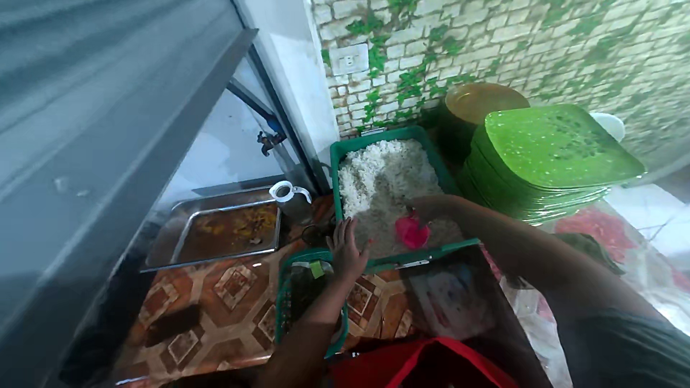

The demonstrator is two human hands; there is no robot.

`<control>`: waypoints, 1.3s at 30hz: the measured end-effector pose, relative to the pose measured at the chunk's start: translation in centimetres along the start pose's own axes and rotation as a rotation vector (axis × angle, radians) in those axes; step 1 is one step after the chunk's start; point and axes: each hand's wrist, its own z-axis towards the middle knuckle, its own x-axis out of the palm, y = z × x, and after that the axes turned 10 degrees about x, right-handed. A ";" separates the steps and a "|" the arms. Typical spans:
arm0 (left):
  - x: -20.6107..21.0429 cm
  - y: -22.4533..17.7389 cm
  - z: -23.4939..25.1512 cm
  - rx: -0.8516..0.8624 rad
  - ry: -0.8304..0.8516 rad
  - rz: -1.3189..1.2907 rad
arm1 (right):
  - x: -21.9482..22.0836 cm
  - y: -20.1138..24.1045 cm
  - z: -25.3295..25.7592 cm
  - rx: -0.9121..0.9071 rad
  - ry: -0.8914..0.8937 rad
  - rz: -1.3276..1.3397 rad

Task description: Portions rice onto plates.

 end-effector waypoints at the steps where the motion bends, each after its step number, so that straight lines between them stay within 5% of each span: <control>1: 0.0 0.0 0.0 -0.009 0.001 0.005 | -0.1 0.0 0.0 -0.002 0.049 -0.013; 6: 0.0 -0.2 0.2 -0.054 -0.005 0.024 | -1.6 2.3 -2.6 0.017 0.294 0.109; 14: 0.0 -0.3 0.5 -0.122 0.035 0.074 | -1.4 3.3 -2.6 0.095 0.248 0.246; 20: 0.4 0.0 0.3 -0.120 0.041 0.081 | -1.8 1.1 2.1 -0.077 -0.072 0.137; 26: 0.1 -0.1 0.3 -0.121 0.066 0.070 | 0.5 2.2 2.9 0.038 -0.298 -0.175; 34: 0.2 0.2 0.5 -0.113 0.067 0.034 | 1.7 5.5 1.0 -0.072 0.000 -0.328; 39: -0.1 0.2 0.6 -0.110 0.096 0.017 | 1.5 6.3 -0.5 -0.292 0.061 -0.383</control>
